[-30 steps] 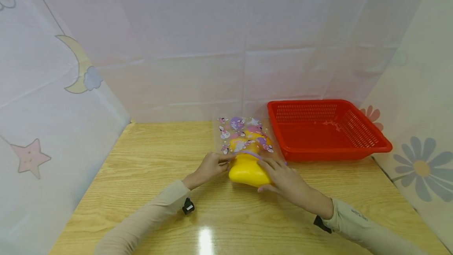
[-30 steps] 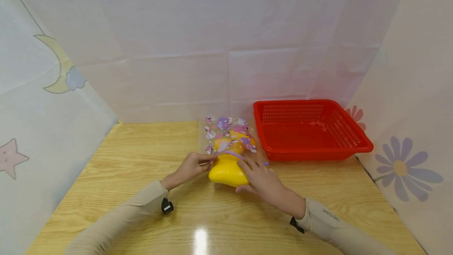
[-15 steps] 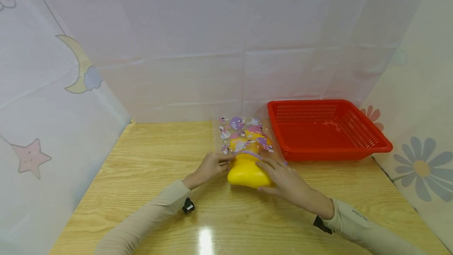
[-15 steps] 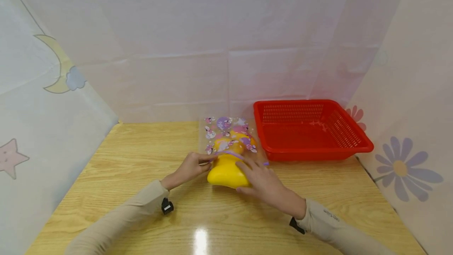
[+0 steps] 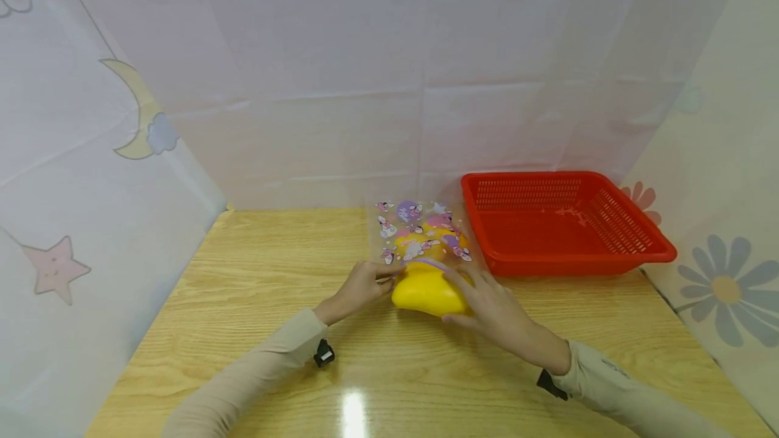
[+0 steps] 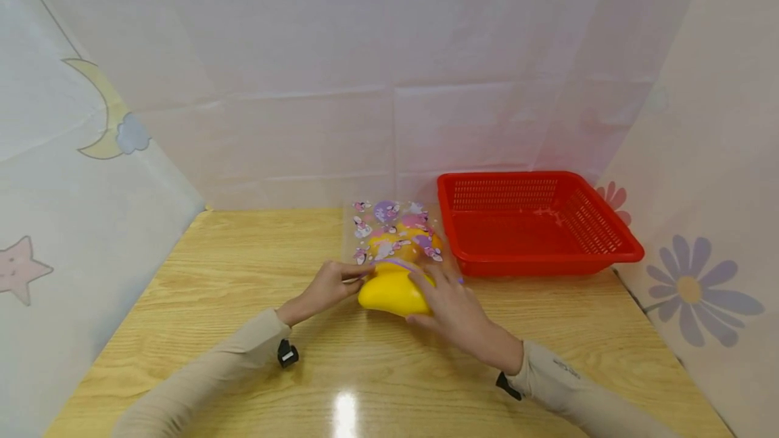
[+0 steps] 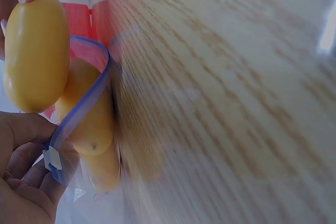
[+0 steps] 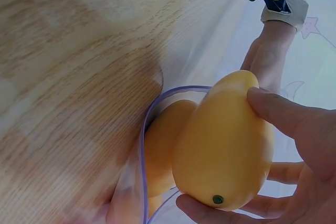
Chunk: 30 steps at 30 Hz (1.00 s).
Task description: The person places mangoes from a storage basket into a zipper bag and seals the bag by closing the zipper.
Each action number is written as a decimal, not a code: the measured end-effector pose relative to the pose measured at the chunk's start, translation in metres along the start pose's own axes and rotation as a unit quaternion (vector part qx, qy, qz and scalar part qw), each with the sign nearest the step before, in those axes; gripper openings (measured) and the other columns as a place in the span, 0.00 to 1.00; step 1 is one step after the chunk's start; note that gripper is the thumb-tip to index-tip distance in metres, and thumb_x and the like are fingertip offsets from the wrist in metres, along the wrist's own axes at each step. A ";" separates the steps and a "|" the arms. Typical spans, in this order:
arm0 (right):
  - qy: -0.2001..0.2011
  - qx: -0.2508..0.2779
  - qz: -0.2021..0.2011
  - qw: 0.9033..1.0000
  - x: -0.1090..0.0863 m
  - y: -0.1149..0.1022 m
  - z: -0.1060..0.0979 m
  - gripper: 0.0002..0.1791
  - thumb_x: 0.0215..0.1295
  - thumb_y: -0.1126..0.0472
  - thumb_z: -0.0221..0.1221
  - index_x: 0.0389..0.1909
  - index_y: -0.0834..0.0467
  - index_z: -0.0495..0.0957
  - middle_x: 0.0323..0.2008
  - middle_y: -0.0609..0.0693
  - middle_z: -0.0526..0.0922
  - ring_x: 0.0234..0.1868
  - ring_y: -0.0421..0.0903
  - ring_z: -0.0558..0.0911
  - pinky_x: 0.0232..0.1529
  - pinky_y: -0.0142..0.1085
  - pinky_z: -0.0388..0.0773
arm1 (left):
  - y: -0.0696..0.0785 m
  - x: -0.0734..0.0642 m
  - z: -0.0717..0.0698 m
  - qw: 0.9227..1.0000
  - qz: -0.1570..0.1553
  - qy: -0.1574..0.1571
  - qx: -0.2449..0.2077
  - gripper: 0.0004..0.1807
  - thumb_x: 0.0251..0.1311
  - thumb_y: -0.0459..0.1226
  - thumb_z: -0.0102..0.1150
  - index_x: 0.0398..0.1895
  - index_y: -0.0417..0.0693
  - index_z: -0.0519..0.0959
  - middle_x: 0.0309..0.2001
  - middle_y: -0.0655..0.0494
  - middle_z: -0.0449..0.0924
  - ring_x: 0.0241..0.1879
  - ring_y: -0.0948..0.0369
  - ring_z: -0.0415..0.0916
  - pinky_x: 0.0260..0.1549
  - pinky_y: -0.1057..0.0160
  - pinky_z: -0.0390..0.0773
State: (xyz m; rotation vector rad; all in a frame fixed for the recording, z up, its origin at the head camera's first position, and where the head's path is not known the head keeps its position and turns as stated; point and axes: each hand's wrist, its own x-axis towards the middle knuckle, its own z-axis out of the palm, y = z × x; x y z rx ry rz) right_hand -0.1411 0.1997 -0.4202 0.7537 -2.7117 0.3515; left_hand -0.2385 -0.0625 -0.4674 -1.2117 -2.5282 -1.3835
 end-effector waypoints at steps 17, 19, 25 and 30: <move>0.008 -0.008 0.010 1.000 0.002 0.001 0.003 0.40 0.51 0.44 0.74 0.64 0.56 0.74 0.56 0.65 0.72 0.45 0.62 0.79 0.21 0.47 0.82 | 0.000 0.000 0.000 1.000 0.003 0.008 -0.004 0.18 0.59 0.20 0.60 0.54 0.32 0.79 0.50 0.42 0.83 0.50 0.51 0.82 0.46 0.68 0.82; 0.008 -0.010 0.010 1.000 0.002 0.001 0.003 0.40 0.51 0.44 0.73 0.64 0.56 0.74 0.56 0.65 0.72 0.45 0.63 0.79 0.22 0.47 0.83 | 0.000 0.000 0.000 1.000 0.002 0.007 -0.003 0.18 0.59 0.19 0.60 0.54 0.32 0.79 0.50 0.42 0.83 0.50 0.51 0.82 0.46 0.67 0.82; 0.016 -0.007 0.005 1.000 0.002 0.000 0.003 0.41 0.49 0.46 0.75 0.63 0.58 0.74 0.57 0.66 0.72 0.45 0.62 0.79 0.20 0.46 0.83 | -0.001 -0.001 0.000 1.000 0.002 0.005 -0.006 0.19 0.59 0.18 0.59 0.54 0.31 0.79 0.51 0.42 0.82 0.51 0.51 0.81 0.47 0.67 0.82; 0.019 -0.004 0.002 1.000 0.003 0.000 0.003 0.41 0.48 0.47 0.76 0.63 0.58 0.75 0.55 0.64 0.72 0.43 0.60 0.79 0.20 0.44 0.82 | -0.001 -0.001 0.001 1.000 0.001 0.005 -0.010 0.18 0.59 0.18 0.58 0.54 0.31 0.79 0.51 0.42 0.82 0.51 0.51 0.81 0.47 0.67 0.82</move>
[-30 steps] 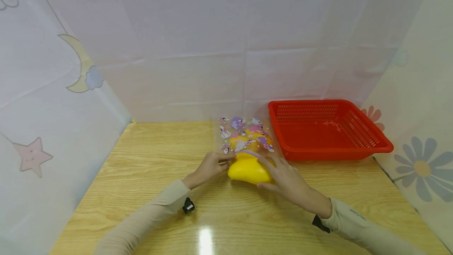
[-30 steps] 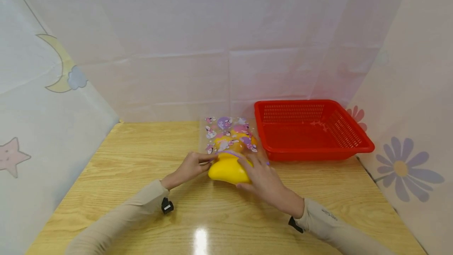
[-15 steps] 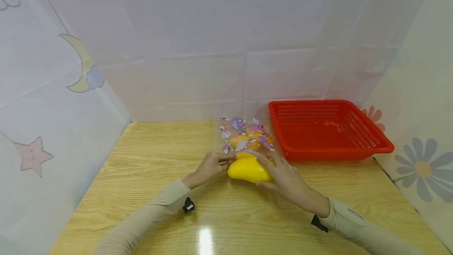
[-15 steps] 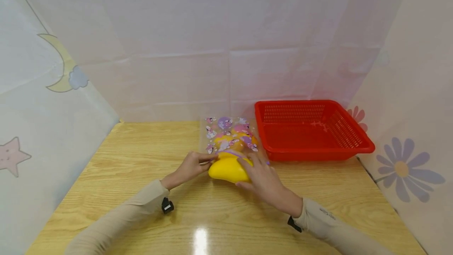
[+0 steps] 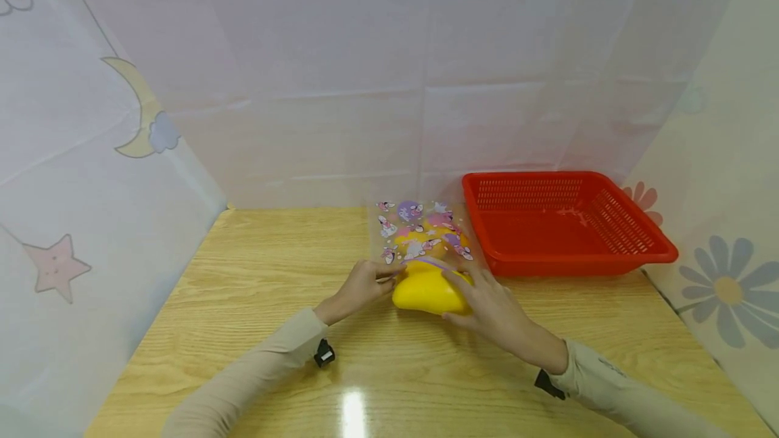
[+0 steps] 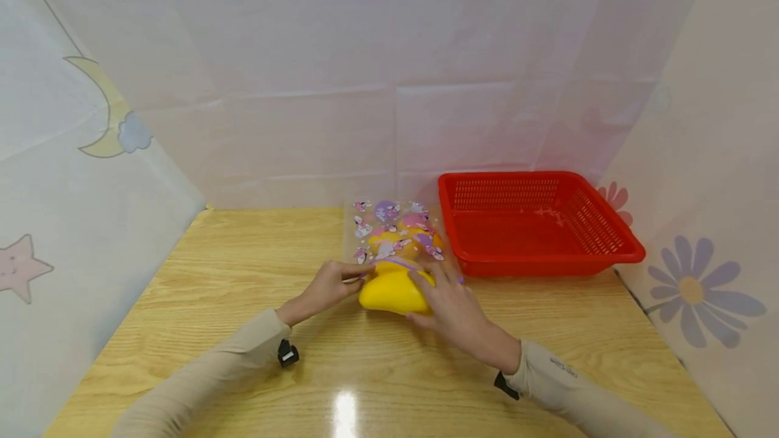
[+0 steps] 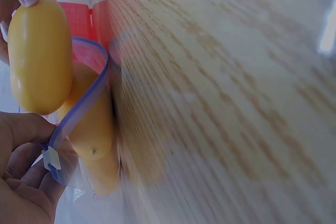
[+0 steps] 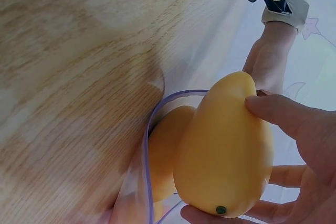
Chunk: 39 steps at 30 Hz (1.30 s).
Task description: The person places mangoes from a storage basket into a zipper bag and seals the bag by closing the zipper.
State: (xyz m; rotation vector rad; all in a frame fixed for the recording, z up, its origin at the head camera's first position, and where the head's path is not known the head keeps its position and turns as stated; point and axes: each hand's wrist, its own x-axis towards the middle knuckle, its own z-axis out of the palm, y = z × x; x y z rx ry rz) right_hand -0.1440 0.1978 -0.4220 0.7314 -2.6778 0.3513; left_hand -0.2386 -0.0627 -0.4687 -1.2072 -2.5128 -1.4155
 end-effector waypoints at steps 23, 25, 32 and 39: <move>0.025 0.011 -0.012 1.000 0.002 0.005 0.004 0.36 0.50 0.49 0.73 0.58 0.63 0.75 0.54 0.62 0.75 0.45 0.61 0.81 0.30 0.52 0.86 | 0.000 0.000 -0.001 1.000 0.002 0.011 0.015 0.17 0.60 0.20 0.60 0.53 0.32 0.80 0.50 0.42 0.83 0.51 0.51 0.81 0.47 0.67 0.83; 0.021 0.015 -0.013 1.000 0.001 0.006 0.004 0.36 0.51 0.50 0.73 0.58 0.63 0.75 0.55 0.63 0.74 0.47 0.62 0.81 0.34 0.53 0.86 | 0.000 0.000 -0.001 1.000 0.002 0.010 0.015 0.17 0.60 0.20 0.59 0.53 0.32 0.80 0.51 0.43 0.83 0.51 0.51 0.81 0.47 0.67 0.82; 0.025 0.008 0.004 1.000 0.001 0.006 0.002 0.37 0.50 0.47 0.74 0.58 0.60 0.76 0.56 0.62 0.76 0.46 0.61 0.81 0.31 0.52 0.85 | 0.001 0.000 -0.003 1.000 0.000 0.007 0.015 0.18 0.60 0.19 0.59 0.54 0.32 0.80 0.51 0.42 0.83 0.51 0.52 0.81 0.48 0.69 0.81; 0.029 -0.008 0.023 0.999 0.002 0.005 0.003 0.37 0.49 0.45 0.75 0.58 0.59 0.77 0.58 0.62 0.75 0.45 0.62 0.82 0.27 0.51 0.84 | 0.000 0.000 -0.003 1.000 0.004 0.009 0.012 0.19 0.59 0.20 0.61 0.54 0.33 0.80 0.51 0.42 0.82 0.51 0.51 0.81 0.47 0.67 0.82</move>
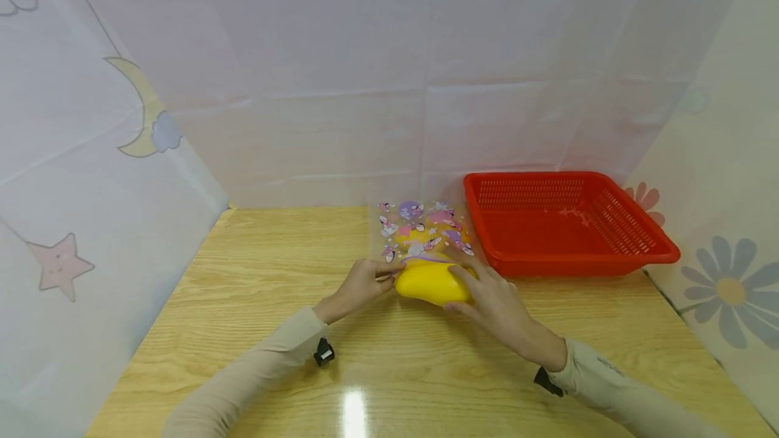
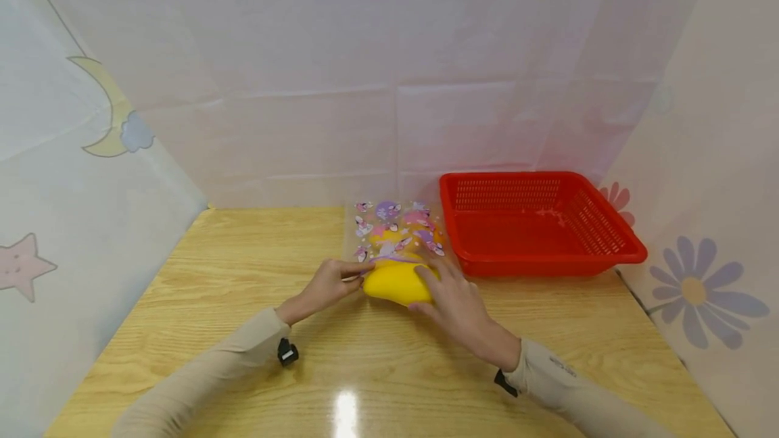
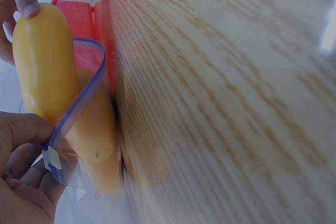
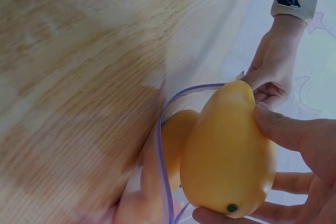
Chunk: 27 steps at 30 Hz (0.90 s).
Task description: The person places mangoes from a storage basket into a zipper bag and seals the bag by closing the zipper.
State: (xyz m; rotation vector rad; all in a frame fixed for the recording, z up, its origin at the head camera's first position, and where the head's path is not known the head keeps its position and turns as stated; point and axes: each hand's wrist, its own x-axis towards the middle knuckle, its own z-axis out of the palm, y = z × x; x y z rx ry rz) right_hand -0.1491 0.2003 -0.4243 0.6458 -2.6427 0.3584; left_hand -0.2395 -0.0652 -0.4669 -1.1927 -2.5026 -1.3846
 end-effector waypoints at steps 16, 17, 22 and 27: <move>0.003 0.003 -0.005 1.000 0.004 -0.001 0.004 0.36 0.50 0.47 0.75 0.58 0.61 0.78 0.63 0.62 0.72 0.47 0.65 0.81 0.25 0.51 0.85 | 0.001 0.000 0.000 1.000 -0.003 0.001 -0.002 0.20 0.59 0.19 0.60 0.55 0.34 0.80 0.52 0.42 0.81 0.52 0.52 0.80 0.48 0.68 0.81; 0.003 0.004 -0.007 1.000 0.004 -0.001 0.004 0.36 0.50 0.48 0.76 0.58 0.62 0.78 0.63 0.62 0.72 0.47 0.65 0.81 0.26 0.51 0.85 | 0.000 0.000 0.000 1.000 -0.002 0.002 -0.001 0.20 0.58 0.19 0.60 0.54 0.34 0.80 0.52 0.42 0.82 0.52 0.51 0.80 0.48 0.67 0.82; 0.002 0.009 -0.011 1.000 0.005 0.000 0.005 0.36 0.50 0.48 0.76 0.57 0.63 0.78 0.63 0.63 0.72 0.51 0.65 0.80 0.27 0.52 0.86 | 0.001 0.000 0.000 1.000 -0.005 0.002 0.000 0.20 0.58 0.19 0.61 0.54 0.34 0.81 0.52 0.42 0.82 0.52 0.51 0.80 0.48 0.67 0.82; 0.002 0.012 0.000 1.000 0.005 0.000 0.006 0.36 0.50 0.47 0.75 0.58 0.61 0.78 0.62 0.64 0.72 0.52 0.66 0.78 0.30 0.55 0.85 | 0.003 -0.001 0.000 1.000 -0.004 0.000 -0.001 0.19 0.59 0.20 0.61 0.54 0.33 0.80 0.52 0.41 0.81 0.52 0.50 0.80 0.48 0.67 0.81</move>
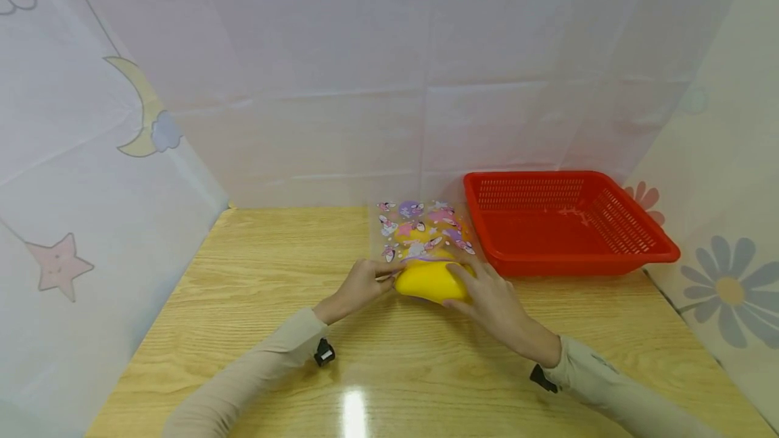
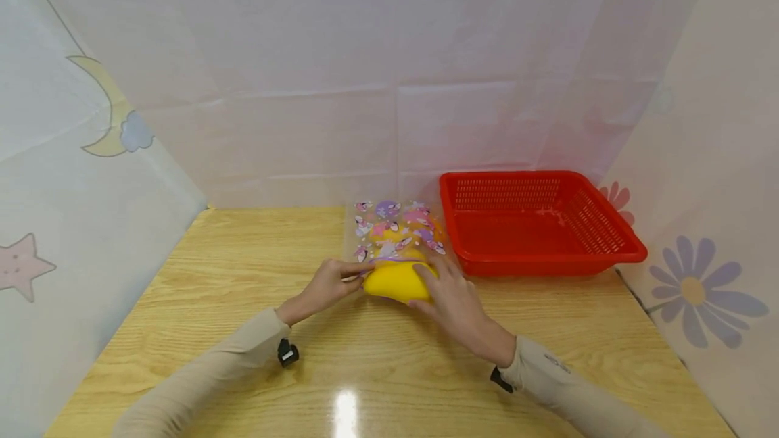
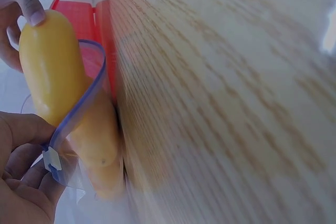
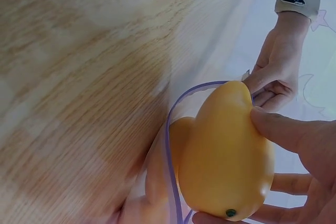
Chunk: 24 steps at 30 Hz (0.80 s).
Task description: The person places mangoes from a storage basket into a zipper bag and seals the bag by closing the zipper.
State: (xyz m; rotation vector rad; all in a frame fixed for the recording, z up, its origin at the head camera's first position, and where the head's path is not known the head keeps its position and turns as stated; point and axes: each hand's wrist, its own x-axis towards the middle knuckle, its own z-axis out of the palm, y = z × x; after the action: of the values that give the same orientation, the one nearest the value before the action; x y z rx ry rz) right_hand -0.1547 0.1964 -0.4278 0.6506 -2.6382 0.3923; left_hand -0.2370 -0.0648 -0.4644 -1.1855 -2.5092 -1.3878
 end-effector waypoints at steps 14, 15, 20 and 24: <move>-0.012 -0.021 0.026 0.999 0.003 0.001 0.006 0.36 0.48 0.46 0.75 0.55 0.58 0.76 0.59 0.65 0.72 0.46 0.63 0.78 0.21 0.51 0.83 | 0.001 0.000 0.000 1.000 0.003 -0.002 -0.007 0.20 0.58 0.18 0.60 0.55 0.32 0.79 0.54 0.41 0.80 0.54 0.49 0.79 0.48 0.66 0.82; -0.013 -0.021 0.026 0.999 0.003 0.001 0.007 0.35 0.48 0.45 0.75 0.55 0.58 0.75 0.59 0.65 0.72 0.46 0.63 0.78 0.21 0.51 0.83 | 0.000 0.000 0.000 1.000 0.001 -0.003 -0.007 0.19 0.58 0.19 0.60 0.55 0.33 0.80 0.54 0.41 0.80 0.54 0.49 0.79 0.48 0.66 0.82; -0.013 -0.021 0.012 1.000 0.003 0.003 0.010 0.34 0.48 0.46 0.74 0.53 0.58 0.75 0.59 0.65 0.72 0.46 0.63 0.78 0.20 0.49 0.83 | -0.001 -0.001 0.000 1.000 0.002 -0.007 -0.013 0.19 0.59 0.18 0.60 0.54 0.32 0.80 0.54 0.41 0.80 0.55 0.49 0.78 0.49 0.65 0.82; -0.007 -0.026 -0.008 1.000 0.002 0.004 0.011 0.33 0.47 0.48 0.74 0.52 0.59 0.76 0.54 0.64 0.74 0.45 0.62 0.78 0.19 0.49 0.83 | -0.001 -0.001 0.001 1.000 0.002 -0.011 -0.018 0.19 0.59 0.18 0.59 0.54 0.31 0.79 0.55 0.41 0.79 0.56 0.49 0.77 0.50 0.65 0.81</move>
State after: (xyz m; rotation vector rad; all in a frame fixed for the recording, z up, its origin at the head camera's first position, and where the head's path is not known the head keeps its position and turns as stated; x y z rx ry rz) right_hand -0.1623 0.1952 -0.4376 0.6595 -2.6458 0.3136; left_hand -0.2370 -0.0650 -0.4662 -1.2189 -2.5055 -1.4340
